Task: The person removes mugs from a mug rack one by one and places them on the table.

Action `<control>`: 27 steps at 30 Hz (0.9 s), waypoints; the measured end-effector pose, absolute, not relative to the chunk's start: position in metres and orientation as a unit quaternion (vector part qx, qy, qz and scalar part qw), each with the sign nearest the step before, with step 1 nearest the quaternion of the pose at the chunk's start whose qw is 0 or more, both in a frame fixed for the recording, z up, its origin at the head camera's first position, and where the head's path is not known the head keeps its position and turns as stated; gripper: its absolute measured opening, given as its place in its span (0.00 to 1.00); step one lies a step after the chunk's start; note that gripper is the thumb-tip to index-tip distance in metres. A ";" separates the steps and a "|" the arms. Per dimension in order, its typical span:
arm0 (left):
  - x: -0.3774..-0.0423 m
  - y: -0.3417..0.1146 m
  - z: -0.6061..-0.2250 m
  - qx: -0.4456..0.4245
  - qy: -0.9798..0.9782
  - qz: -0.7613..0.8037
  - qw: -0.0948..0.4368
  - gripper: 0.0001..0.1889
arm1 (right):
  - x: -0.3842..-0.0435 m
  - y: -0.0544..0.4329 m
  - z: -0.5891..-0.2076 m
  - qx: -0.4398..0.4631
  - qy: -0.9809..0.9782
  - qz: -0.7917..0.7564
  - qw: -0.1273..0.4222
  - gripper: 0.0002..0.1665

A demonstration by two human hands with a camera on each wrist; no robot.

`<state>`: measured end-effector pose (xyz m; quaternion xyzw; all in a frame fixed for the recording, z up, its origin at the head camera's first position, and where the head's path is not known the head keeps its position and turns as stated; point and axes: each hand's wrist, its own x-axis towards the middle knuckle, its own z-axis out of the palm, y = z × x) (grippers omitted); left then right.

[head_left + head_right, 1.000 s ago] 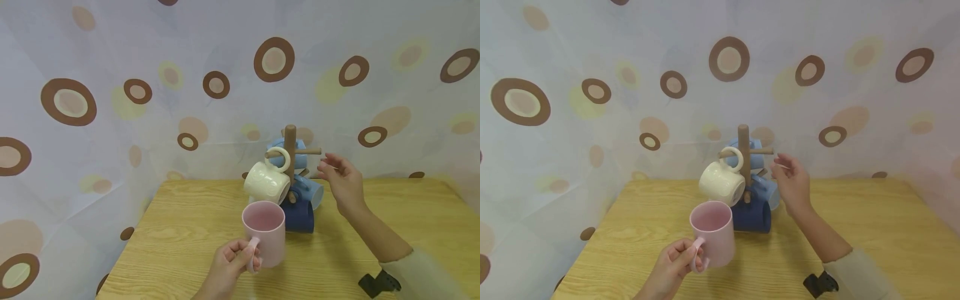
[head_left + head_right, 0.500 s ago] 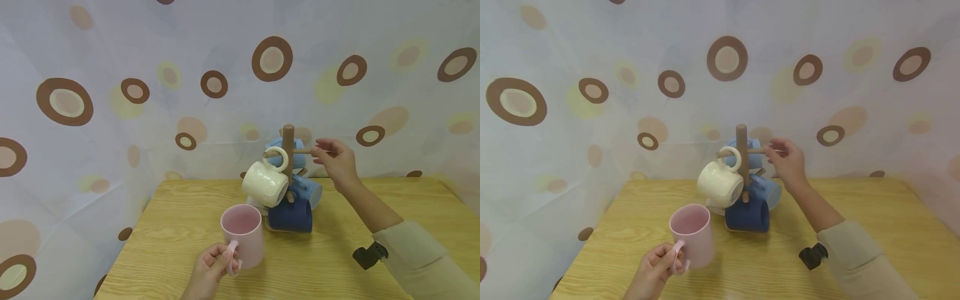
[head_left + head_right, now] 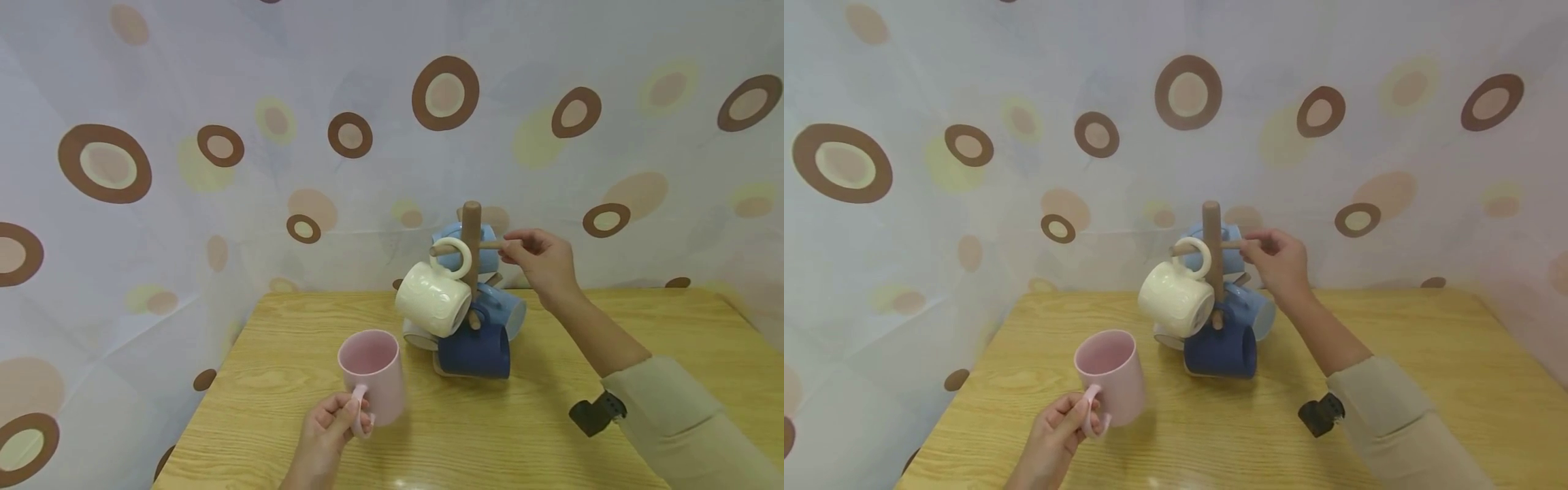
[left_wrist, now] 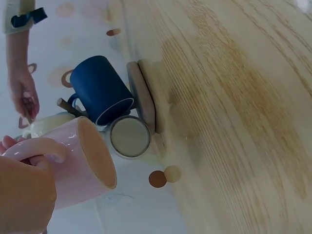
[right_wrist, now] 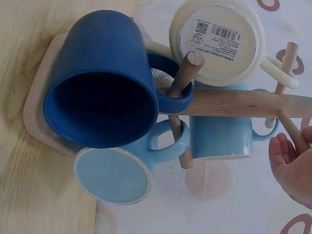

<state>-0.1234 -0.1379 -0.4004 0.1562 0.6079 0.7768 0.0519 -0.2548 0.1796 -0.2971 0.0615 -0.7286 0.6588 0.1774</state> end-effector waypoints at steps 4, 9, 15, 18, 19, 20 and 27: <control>-0.126 -0.136 -0.403 0.120 0.622 0.773 0.022 0.10 | -0.255 0.178 -0.298 0.062 -0.732 0.655 0.176 0.07; -0.132 -0.138 -0.407 0.087 0.638 0.765 0.008 0.08 | -0.255 0.177 -0.297 0.058 -0.752 0.634 0.171 0.07; -0.140 -0.146 -0.412 0.076 0.641 0.764 0.011 0.07 | -0.256 0.180 -0.292 0.059 -0.763 0.624 0.157 0.13; -0.145 -0.151 -0.412 0.062 0.648 0.759 0.015 0.06 | -0.256 0.181 -0.291 0.058 -0.763 0.625 0.154 0.14; -0.147 -0.153 -0.412 0.061 0.650 0.758 0.014 0.06 | -0.256 0.181 -0.291 0.059 -0.763 0.625 0.154 0.13; -0.149 -0.154 -0.412 0.057 0.652 0.756 0.013 0.06 | -0.256 0.181 -0.291 0.059 -0.762 0.626 0.154 0.13; -0.162 -0.165 -0.415 0.047 0.656 0.753 0.008 0.06 | -0.257 0.184 -0.291 0.083 -0.761 0.627 0.145 0.07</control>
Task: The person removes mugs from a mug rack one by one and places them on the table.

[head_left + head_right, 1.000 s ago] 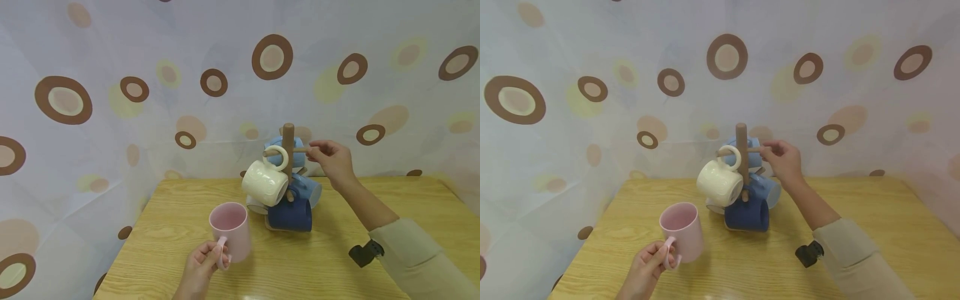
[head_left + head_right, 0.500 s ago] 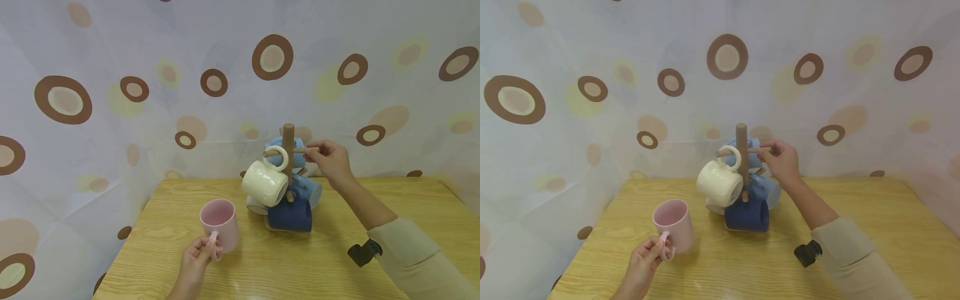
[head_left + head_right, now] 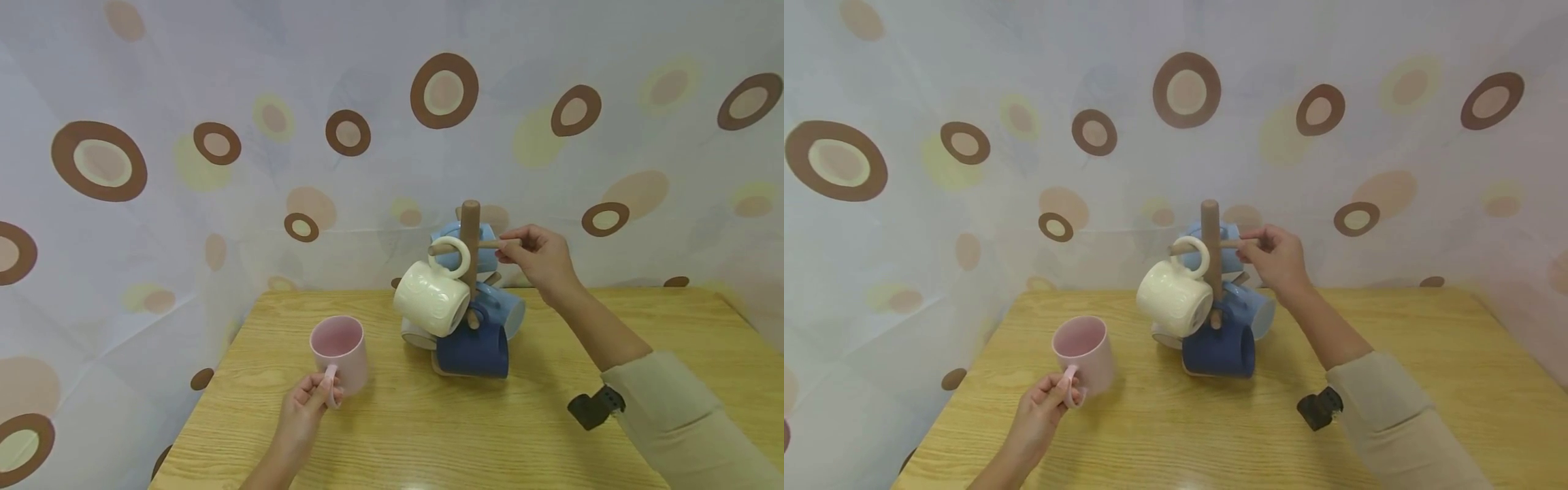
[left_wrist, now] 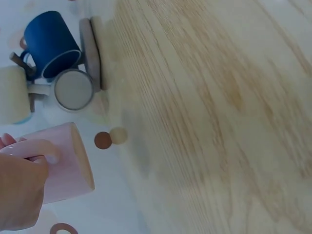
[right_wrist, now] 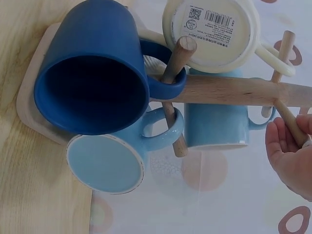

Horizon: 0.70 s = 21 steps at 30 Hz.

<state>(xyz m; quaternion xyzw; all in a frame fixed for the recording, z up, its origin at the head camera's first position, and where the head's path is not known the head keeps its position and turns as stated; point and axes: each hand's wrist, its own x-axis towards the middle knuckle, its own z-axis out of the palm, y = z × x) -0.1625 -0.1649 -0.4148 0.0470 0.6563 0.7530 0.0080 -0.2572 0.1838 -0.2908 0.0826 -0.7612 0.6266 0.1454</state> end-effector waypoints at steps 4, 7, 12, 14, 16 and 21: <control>-0.169 -0.170 -0.417 0.032 0.652 0.757 0.016 0.06 | -0.258 0.186 -0.291 0.096 -0.761 0.626 0.139 0.04; -0.173 -0.173 -0.418 0.023 0.651 0.759 0.018 0.06 | -0.259 0.187 -0.292 0.101 -0.759 0.628 0.139 0.02; -0.181 -0.177 -0.422 0.001 0.647 0.763 0.011 0.07 | -0.260 0.186 -0.294 0.109 -0.746 0.642 0.138 0.04; -0.184 -0.178 -0.423 -0.008 0.646 0.763 0.006 0.07 | -0.260 0.186 -0.295 0.109 -0.744 0.644 0.139 0.04; -0.188 -0.179 -0.425 -0.015 0.643 0.766 0.002 0.07 | -0.259 0.186 -0.295 0.109 -0.746 0.641 0.144 0.04; -0.194 -0.183 -0.429 -0.022 0.638 0.770 -0.002 0.09 | -0.260 0.186 -0.295 0.115 -0.745 0.640 0.150 0.03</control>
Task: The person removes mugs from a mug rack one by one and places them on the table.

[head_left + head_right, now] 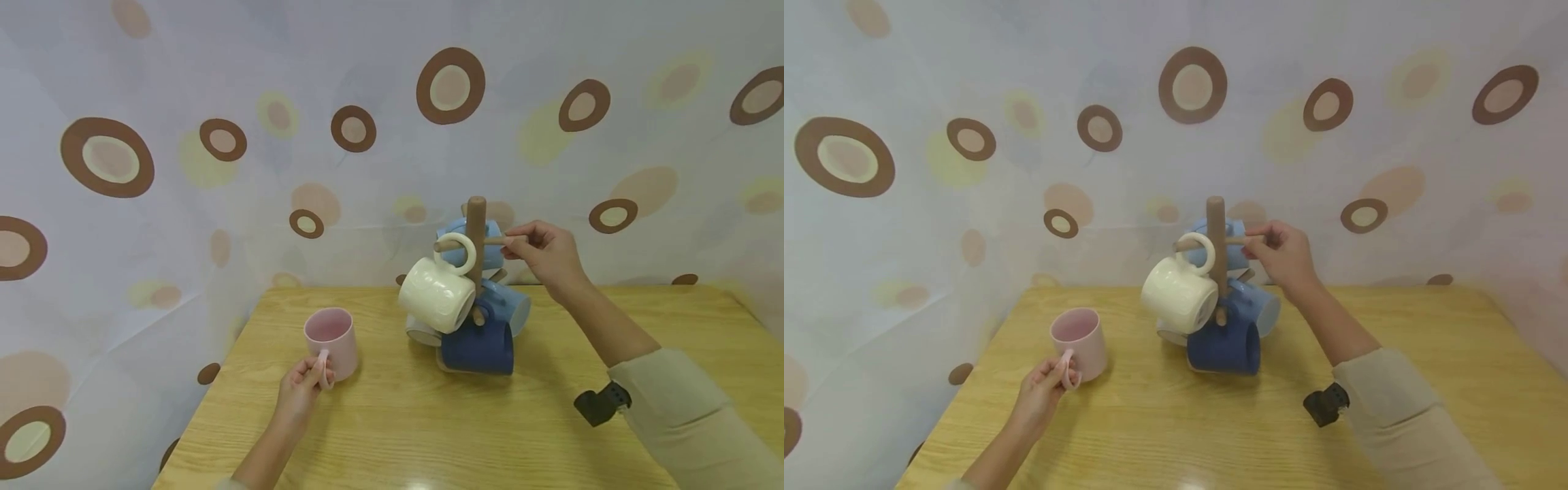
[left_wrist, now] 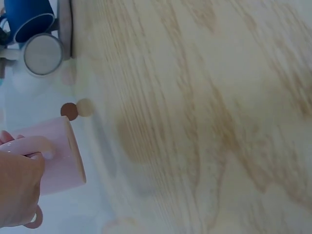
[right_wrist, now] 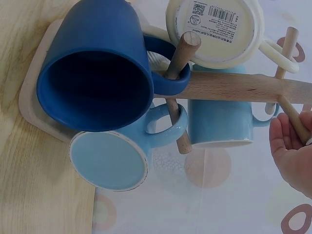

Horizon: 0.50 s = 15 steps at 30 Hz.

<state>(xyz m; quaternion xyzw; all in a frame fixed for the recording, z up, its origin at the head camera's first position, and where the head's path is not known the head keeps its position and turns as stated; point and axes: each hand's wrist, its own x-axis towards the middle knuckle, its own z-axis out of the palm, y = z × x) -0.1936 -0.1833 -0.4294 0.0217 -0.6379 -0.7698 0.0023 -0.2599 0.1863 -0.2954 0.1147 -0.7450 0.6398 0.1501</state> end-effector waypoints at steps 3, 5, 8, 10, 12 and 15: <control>-0.196 -0.186 -0.433 0.029 -0.640 -0.768 0.001 0.09 | -0.261 0.186 -0.295 0.115 -0.738 0.648 0.148 0.03; -0.196 -0.188 -0.435 0.036 -0.645 -0.764 -0.001 0.10 | -0.261 0.186 -0.295 0.113 -0.735 0.653 0.144 0.03; -0.196 -0.190 -0.438 0.040 -0.649 -0.759 0.002 0.11 | -0.261 0.185 -0.295 0.113 -0.733 0.656 0.141 0.04; -0.197 -0.192 -0.440 0.037 -0.652 -0.757 0.003 0.11 | -0.261 0.185 -0.295 0.113 -0.733 0.656 0.140 0.04; -0.198 -0.192 -0.442 0.036 -0.650 -0.759 0.007 0.11 | -0.260 0.186 -0.295 0.113 -0.734 0.655 0.140 0.04; -0.199 -0.193 -0.443 0.034 -0.649 -0.760 0.009 0.11 | -0.260 0.186 -0.295 0.115 -0.731 0.658 0.140 0.04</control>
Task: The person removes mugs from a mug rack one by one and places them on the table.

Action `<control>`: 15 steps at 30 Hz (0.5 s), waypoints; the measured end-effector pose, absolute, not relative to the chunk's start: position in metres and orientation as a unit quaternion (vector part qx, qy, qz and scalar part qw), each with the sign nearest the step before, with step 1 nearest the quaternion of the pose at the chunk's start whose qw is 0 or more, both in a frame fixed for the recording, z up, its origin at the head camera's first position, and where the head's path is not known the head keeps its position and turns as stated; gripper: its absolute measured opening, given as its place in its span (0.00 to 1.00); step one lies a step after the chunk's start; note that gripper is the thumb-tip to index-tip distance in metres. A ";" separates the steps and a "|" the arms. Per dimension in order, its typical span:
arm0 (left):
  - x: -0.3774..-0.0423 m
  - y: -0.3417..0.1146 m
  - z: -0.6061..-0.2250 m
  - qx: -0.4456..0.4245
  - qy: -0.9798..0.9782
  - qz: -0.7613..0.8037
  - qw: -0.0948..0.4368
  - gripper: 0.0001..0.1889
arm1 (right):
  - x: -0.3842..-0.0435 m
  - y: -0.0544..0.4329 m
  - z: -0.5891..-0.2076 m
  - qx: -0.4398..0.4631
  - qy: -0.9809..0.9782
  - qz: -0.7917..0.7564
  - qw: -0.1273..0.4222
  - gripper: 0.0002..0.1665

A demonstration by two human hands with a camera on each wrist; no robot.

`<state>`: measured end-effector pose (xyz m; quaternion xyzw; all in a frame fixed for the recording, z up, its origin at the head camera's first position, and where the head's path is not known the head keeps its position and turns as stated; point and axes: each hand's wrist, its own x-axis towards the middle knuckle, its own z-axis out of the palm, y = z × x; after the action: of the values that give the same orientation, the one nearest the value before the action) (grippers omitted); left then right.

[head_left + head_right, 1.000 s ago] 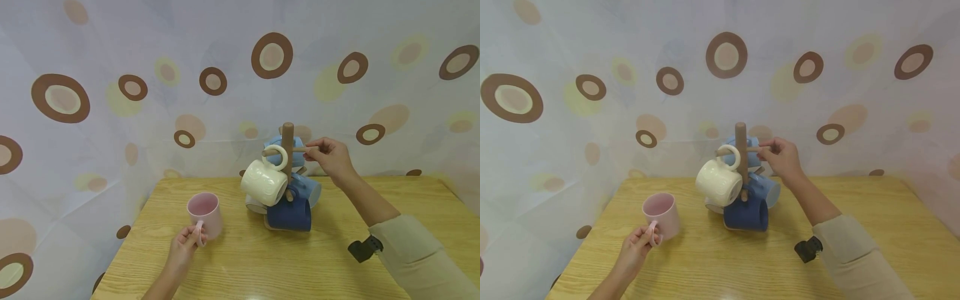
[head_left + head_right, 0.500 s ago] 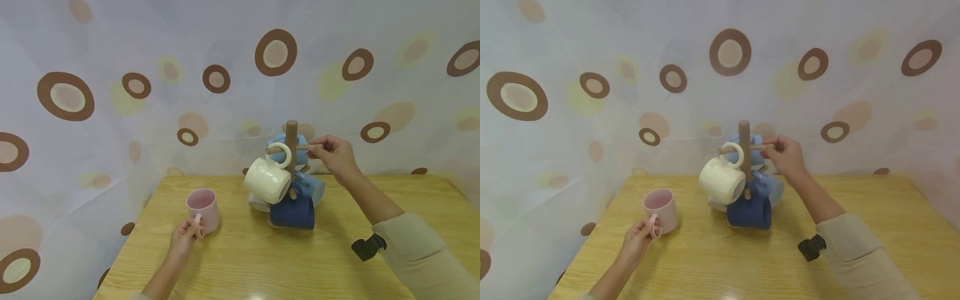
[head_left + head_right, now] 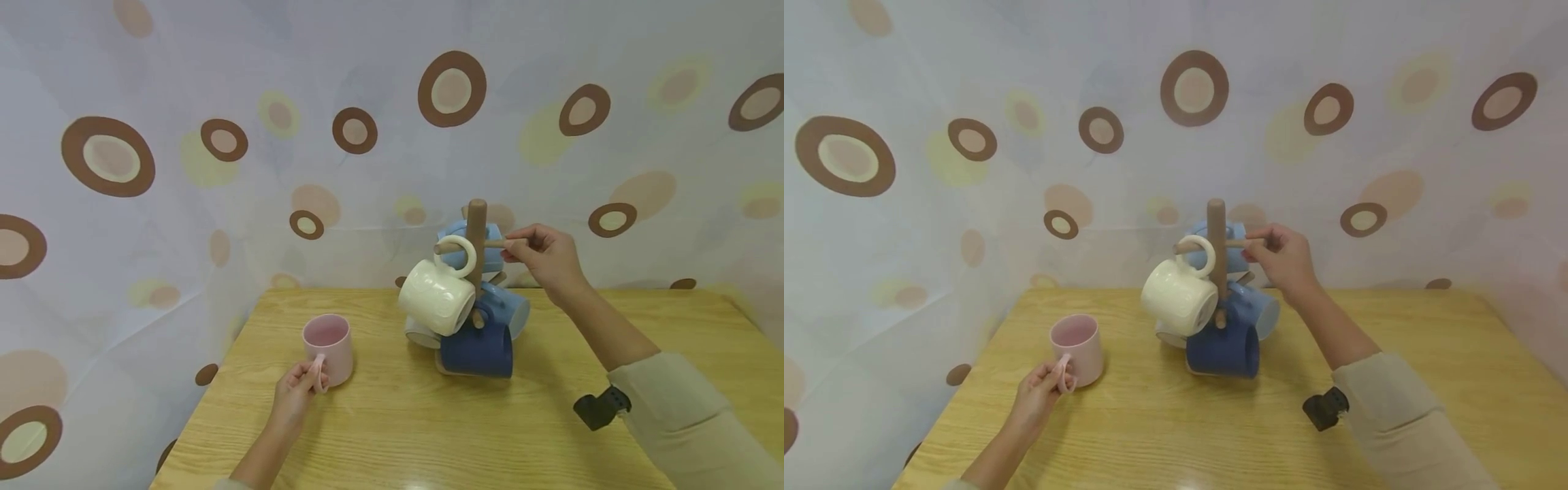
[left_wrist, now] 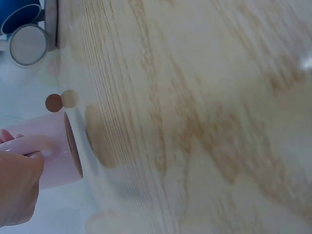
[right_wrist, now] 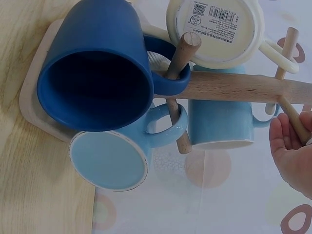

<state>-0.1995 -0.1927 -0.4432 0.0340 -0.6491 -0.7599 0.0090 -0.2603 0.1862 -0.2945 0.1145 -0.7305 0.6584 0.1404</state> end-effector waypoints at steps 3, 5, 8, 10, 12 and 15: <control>-0.200 -0.193 -0.445 0.033 -0.648 -0.761 0.009 0.12 | -0.261 0.187 -0.295 0.117 -0.727 0.662 0.140 0.04; -0.200 -0.193 -0.446 0.031 -0.651 -0.759 0.007 0.11 | -0.261 0.187 -0.295 0.117 -0.727 0.661 0.140 0.03; -0.201 -0.194 -0.447 0.032 -0.654 -0.756 0.004 0.10 | -0.261 0.187 -0.295 0.116 -0.732 0.656 0.141 0.03; -0.201 -0.195 -0.448 0.031 -0.657 -0.753 0.003 0.10 | -0.260 0.187 -0.295 0.116 -0.733 0.656 0.141 0.03; -0.201 -0.195 -0.448 0.033 -0.657 -0.753 0.003 0.11 | -0.260 0.187 -0.294 0.117 -0.730 0.658 0.141 0.03; -0.201 -0.196 -0.449 0.033 -0.658 -0.752 0.004 0.11 | -0.260 0.187 -0.294 0.120 -0.727 0.662 0.141 0.04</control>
<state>-0.2008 -0.1958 -0.4494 0.0333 -0.6585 -0.7519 0.0035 -0.2599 0.1869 -0.2942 0.1196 -0.7267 0.6617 0.1407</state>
